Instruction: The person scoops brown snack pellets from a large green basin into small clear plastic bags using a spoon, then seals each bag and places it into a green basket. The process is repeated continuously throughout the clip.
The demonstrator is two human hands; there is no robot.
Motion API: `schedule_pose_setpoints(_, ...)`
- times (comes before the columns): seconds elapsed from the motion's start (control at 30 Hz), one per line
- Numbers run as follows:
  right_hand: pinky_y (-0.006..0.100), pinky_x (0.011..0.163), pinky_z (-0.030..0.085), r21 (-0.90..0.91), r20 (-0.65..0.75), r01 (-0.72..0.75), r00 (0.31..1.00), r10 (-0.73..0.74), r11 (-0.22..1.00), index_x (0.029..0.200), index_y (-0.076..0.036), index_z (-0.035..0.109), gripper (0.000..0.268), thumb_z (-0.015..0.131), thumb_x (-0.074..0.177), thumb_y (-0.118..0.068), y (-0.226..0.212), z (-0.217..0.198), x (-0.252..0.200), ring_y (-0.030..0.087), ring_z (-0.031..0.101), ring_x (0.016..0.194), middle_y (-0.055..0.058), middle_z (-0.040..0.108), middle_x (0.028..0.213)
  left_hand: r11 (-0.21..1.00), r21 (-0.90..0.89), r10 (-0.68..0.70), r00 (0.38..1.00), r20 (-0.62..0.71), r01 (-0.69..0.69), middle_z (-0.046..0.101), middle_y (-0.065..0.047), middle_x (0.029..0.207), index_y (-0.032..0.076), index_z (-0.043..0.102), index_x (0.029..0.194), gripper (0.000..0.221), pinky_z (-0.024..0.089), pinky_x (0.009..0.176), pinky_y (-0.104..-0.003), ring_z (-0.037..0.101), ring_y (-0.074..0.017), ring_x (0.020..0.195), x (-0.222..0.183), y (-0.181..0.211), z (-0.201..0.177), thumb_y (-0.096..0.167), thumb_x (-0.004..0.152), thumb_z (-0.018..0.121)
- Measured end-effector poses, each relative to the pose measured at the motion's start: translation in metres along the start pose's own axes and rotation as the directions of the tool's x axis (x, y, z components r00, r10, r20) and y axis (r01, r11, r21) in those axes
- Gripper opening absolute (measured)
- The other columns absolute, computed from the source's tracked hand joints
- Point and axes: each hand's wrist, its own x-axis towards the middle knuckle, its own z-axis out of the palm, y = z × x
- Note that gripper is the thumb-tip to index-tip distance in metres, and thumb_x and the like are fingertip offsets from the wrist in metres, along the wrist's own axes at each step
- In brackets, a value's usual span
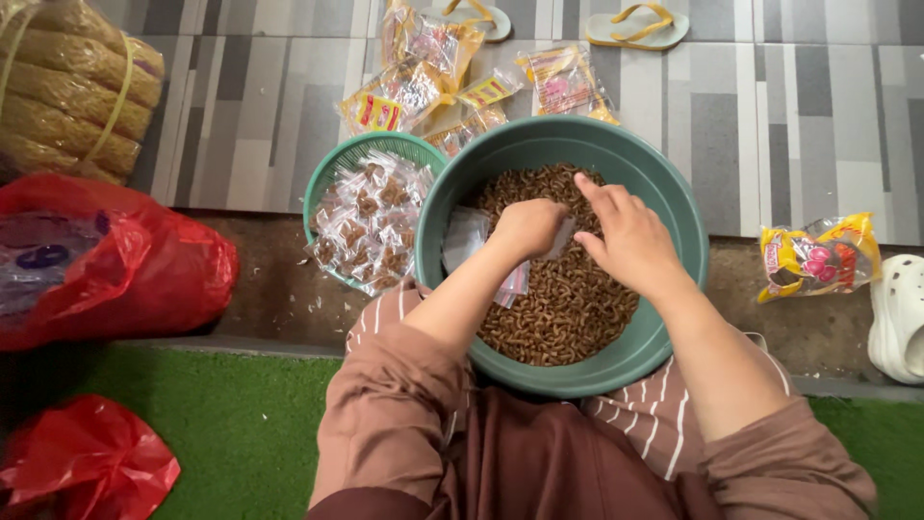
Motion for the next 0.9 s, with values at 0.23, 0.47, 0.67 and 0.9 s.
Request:
schedule_pose_setpoints(0.23, 0.041, 0.088, 0.053, 0.461, -0.11, -0.069, 0.985, 0.134, 0.885, 0.166, -0.02, 0.014, 0.081, 0.058, 0.102, -0.042, 0.034, 0.024, 0.011, 0.029, 0.066, 0.107, 0.017, 0.053, 0.14, 0.662, -0.721, 0.05, 0.972, -0.231, -0.205, 0.061, -0.007, 0.084, 0.004, 0.056, 0.095, 0.018, 0.052, 0.07, -0.032, 0.062, -0.0173, 0.079, -0.014, 0.025, -0.072, -0.004, 0.08, 0.062)
schedule_pose_setpoints(0.47, 0.028, 0.083, 0.052, 0.985, 0.164, -0.144, 0.951, 0.263, -0.093, 0.153, -0.002, 0.05, 0.046, 0.053, 0.113, -0.025, 0.052, 0.049, 0.022, 0.011, 0.061, 0.093, 0.003, 0.064, 0.106, 0.343, -0.928, -0.084, 0.98, -0.182, -0.143, 0.06, -0.001, 0.097, 0.006, 0.053, 0.113, 0.035, 0.05, 0.07, -0.025, 0.06, -0.0078, 0.085, -0.017, 0.035, -0.084, -0.01, 0.082, 0.05)
schedule_pose_setpoints(0.67, 0.026, 0.082, 0.051, 0.959, 0.279, -0.284, 0.947, 0.158, 0.013, 0.127, -0.003, 0.065, 0.029, 0.056, 0.105, -0.02, 0.059, 0.043, 0.01, 0.01, 0.064, 0.089, 0.003, 0.07, 0.1, 0.495, -0.862, -0.15, 0.966, -0.209, -0.109, 0.066, -0.005, 0.098, 0.007, 0.058, 0.114, 0.036, 0.055, 0.078, -0.028, 0.065, -0.0118, 0.088, -0.021, 0.029, -0.089, -0.01, 0.083, 0.049)
schedule_pose_setpoints(0.9, 0.024, 0.077, 0.048, 0.848, 0.235, -0.259, 0.966, 0.109, 0.463, 0.117, -0.004, 0.072, 0.026, 0.054, 0.112, -0.023, 0.057, 0.05, 0.011, 0.005, 0.054, 0.082, -0.002, 0.063, 0.091, 0.846, -0.492, -0.036, 0.898, -0.438, -0.206, 0.069, -0.012, 0.109, 0.009, 0.068, 0.096, 0.024, 0.055, 0.083, -0.037, 0.069, -0.0316, 0.097, -0.023, 0.031, -0.087, -0.004, 0.081, 0.055)
